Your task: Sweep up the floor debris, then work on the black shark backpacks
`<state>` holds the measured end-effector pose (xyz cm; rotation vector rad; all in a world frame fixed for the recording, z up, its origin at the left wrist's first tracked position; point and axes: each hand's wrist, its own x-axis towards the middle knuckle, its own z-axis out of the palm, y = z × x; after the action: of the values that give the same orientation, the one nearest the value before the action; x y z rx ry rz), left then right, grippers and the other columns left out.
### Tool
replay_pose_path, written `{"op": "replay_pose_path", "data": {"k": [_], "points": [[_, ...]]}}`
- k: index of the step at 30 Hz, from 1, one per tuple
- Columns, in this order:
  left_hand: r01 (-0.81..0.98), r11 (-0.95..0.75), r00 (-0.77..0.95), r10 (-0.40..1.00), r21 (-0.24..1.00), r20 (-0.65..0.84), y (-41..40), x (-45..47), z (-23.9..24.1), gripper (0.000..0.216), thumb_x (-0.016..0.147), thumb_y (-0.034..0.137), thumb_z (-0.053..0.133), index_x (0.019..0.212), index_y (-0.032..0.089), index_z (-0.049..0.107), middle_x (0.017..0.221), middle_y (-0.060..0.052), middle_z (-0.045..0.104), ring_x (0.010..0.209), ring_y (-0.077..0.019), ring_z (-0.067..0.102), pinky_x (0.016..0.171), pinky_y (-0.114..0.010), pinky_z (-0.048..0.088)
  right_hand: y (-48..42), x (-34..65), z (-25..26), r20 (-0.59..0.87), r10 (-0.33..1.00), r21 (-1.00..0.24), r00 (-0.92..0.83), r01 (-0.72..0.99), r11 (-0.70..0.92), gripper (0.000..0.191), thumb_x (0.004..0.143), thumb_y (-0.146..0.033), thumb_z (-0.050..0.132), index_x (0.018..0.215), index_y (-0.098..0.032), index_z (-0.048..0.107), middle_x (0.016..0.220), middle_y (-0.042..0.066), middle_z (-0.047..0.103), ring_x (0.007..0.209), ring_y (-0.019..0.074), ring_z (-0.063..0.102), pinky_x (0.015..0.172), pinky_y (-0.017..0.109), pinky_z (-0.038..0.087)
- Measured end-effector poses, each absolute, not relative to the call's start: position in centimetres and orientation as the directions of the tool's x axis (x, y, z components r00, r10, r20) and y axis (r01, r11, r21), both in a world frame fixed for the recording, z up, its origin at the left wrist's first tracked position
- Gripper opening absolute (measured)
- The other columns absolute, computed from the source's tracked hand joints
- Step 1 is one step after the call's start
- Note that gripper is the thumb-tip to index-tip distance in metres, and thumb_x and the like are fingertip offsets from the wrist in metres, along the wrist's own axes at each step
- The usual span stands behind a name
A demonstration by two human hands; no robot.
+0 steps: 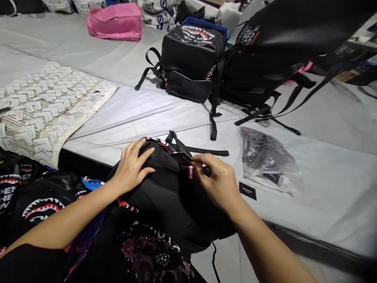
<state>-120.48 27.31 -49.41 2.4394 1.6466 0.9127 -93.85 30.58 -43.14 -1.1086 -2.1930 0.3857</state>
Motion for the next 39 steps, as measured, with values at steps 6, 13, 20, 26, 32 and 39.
{"op": "replay_pose_path", "data": {"k": [6,13,20,26,32,39], "points": [[0.770,-0.514,0.297,0.813,0.378,0.500,27.9,-123.0,-52.9,0.026,0.087,0.037,0.071,0.105,0.018,0.069,0.154,-0.017,0.033,0.143,-0.0373,0.034,0.113,-0.060,0.038,33.3,-97.1,-44.0,0.195,0.844,-0.527,-0.499,0.673,0.519,0.022,0.090,-0.013,0.053,0.100,-0.020,0.072,0.094,0.005,0.076,0.083,0.0192,0.070,0.070,0.028,0.049],[0.764,-0.572,0.263,0.699,0.299,0.665,27.1,-123.2,-53.9,0.025,0.081,0.030,0.077,0.103,0.023,0.068,0.147,-0.012,0.036,0.138,-0.0340,0.039,0.112,-0.058,0.042,34.3,-101.4,-43.9,-0.231,0.746,-0.301,-0.625,0.775,0.556,0.019,0.087,-0.011,0.060,0.094,-0.023,0.073,0.079,0.002,0.075,0.068,0.0185,0.067,0.057,0.027,0.035],[0.761,-0.548,0.247,0.739,0.346,0.627,27.2,-123.7,-54.7,0.028,0.081,0.036,0.078,0.106,0.027,0.071,0.149,-0.010,0.039,0.138,-0.0348,0.040,0.113,-0.060,0.041,35.6,-104.6,-44.9,-0.380,0.636,-0.153,-0.672,0.724,0.673,0.022,0.090,-0.011,0.056,0.096,-0.021,0.075,0.084,0.007,0.076,0.079,0.0232,0.071,0.060,0.029,0.037],[0.780,-0.533,0.252,0.746,0.327,0.616,27.6,-123.6,-54.9,0.029,0.083,0.031,0.075,0.109,0.020,0.068,0.149,-0.016,0.040,0.138,-0.0355,0.042,0.112,-0.059,0.042,36.6,-105.5,-44.9,-0.435,0.586,-0.155,-0.684,0.698,0.699,0.027,0.092,-0.010,0.052,0.096,-0.020,0.077,0.088,0.008,0.077,0.086,0.0237,0.073,0.064,0.029,0.043],[0.791,-0.525,0.268,0.758,0.314,0.594,27.0,-124.0,-54.9,0.026,0.085,0.027,0.070,0.110,0.019,0.068,0.146,-0.019,0.045,0.134,-0.0393,0.046,0.105,-0.061,0.046,36.4,-106.4,-45.0,-0.462,0.537,-0.277,-0.706,0.690,0.669,0.021,0.089,-0.008,0.059,0.096,-0.018,0.077,0.091,0.008,0.077,0.088,0.0240,0.072,0.067,0.029,0.050],[0.706,-0.602,0.285,0.724,0.374,0.629,29.1,-125.8,-61.1,0.036,0.085,0.039,0.058,0.115,0.021,0.065,0.148,-0.023,0.040,0.133,-0.0456,0.042,0.097,-0.075,0.041,35.8,-104.7,-44.3,-0.018,0.830,-0.357,-0.558,0.779,0.516,0.030,0.098,-0.040,0.061,0.117,-0.016,0.064,0.117,0.007,0.065,0.098,0.0209,0.065,0.085,0.039,0.058]]}}
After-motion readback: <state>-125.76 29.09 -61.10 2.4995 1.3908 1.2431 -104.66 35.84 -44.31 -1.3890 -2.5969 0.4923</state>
